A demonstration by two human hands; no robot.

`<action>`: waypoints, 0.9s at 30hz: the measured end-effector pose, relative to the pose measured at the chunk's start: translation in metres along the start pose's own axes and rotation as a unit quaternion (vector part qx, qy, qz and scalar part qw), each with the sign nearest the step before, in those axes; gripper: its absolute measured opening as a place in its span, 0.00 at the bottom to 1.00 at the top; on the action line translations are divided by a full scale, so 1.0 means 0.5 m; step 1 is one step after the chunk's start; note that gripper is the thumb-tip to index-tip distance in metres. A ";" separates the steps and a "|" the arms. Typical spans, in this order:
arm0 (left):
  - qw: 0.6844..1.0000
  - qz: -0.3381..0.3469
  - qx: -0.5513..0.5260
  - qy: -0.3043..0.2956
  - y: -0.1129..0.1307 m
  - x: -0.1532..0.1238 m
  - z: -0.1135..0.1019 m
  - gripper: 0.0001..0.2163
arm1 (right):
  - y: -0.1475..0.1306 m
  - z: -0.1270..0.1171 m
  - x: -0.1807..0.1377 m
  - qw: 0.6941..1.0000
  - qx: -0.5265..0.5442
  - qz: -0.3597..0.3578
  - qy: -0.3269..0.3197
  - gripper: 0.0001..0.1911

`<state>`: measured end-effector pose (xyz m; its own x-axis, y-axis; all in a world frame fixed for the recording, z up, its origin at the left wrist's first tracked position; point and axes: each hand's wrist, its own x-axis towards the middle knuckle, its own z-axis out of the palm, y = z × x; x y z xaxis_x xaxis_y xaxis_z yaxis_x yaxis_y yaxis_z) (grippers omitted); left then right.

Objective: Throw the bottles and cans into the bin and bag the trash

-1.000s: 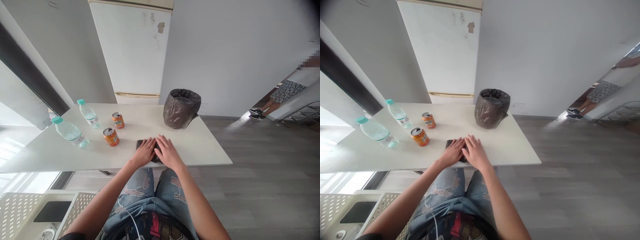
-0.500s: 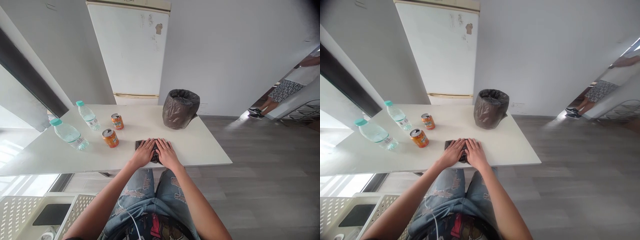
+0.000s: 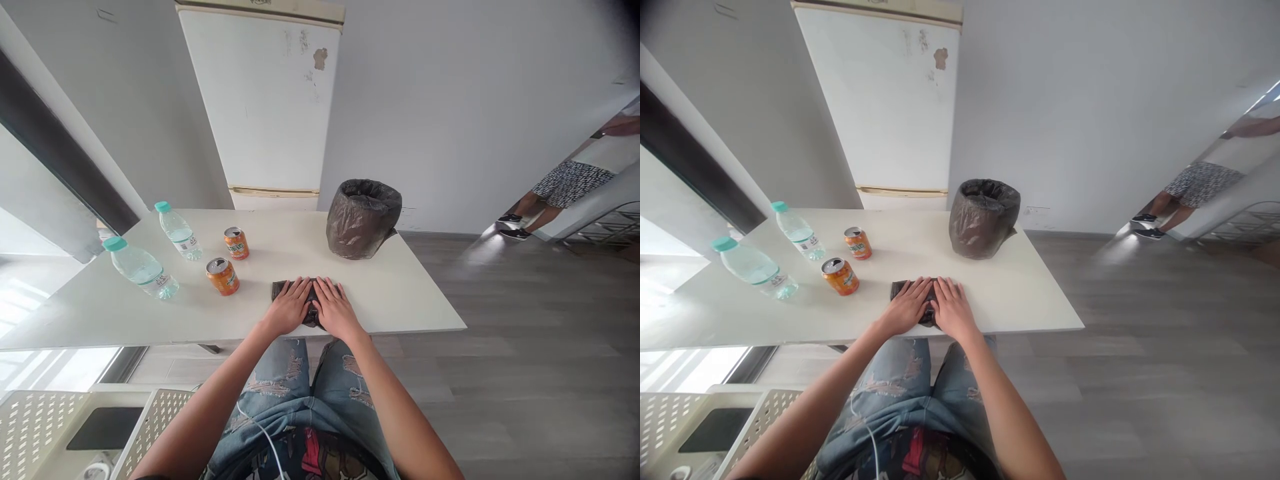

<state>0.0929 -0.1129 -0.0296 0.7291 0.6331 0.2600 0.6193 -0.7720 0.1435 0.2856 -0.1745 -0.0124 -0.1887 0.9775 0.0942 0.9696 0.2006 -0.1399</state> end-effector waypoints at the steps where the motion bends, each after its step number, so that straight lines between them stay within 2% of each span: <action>1: 1.000 0.002 -0.008 0.004 -0.002 0.001 -0.003 0.28 | -0.001 0.001 0.000 1.000 0.002 0.001 0.004 0.33; 3: 0.999 -0.004 -0.033 0.030 -0.005 0.003 -0.015 0.28 | -0.004 0.003 -0.002 1.000 0.012 0.003 0.022 0.33; 5: 0.995 -0.014 -0.059 0.081 0.001 -0.002 -0.037 0.26 | -0.005 0.004 -0.004 0.998 0.026 0.012 0.050 0.32; 8: 0.987 0.001 -0.077 0.141 0.038 -0.025 -0.069 0.23 | 0.001 0.002 -0.008 0.989 0.063 0.035 0.127 0.31; 10: 0.989 0.013 -0.073 0.127 0.076 -0.048 -0.077 0.20 | 0.009 -0.002 -0.015 0.974 0.104 0.052 0.192 0.29; 12: 0.994 0.005 -0.061 0.089 0.109 -0.070 -0.073 0.20 | 0.014 -0.008 -0.028 0.962 0.141 0.070 0.225 0.26; 14: 0.997 -0.003 -0.054 0.055 0.124 -0.087 -0.065 0.22 | 0.011 -0.018 -0.048 0.960 0.160 0.087 0.214 0.24; 16: 0.997 0.007 -0.062 0.034 0.115 -0.101 -0.061 0.23 | -0.001 -0.034 -0.076 0.963 0.184 0.083 0.177 0.21; 19: 0.997 0.032 -0.076 0.010 0.079 -0.120 -0.069 0.26 | -0.017 -0.064 -0.120 0.964 0.246 0.023 0.102 0.16; 22: 0.997 0.035 -0.071 0.002 0.046 -0.136 -0.081 0.26 | -0.007 -0.088 -0.143 0.964 0.251 -0.022 0.088 0.15; 24: 0.997 0.036 -0.074 0.006 0.035 -0.144 -0.081 0.28 | 0.015 -0.097 -0.141 0.970 0.219 -0.066 0.080 0.25; 27: 0.994 0.052 -0.099 0.013 0.033 -0.150 -0.072 0.32 | 0.050 -0.099 -0.125 0.974 0.163 -0.159 0.001 0.45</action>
<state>0.0377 -0.1753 -0.0122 0.7768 0.5501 0.3066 0.4696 -0.8303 0.3000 0.3291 -0.2337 0.0272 -0.4704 0.8629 0.1848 0.7618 0.5028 -0.4085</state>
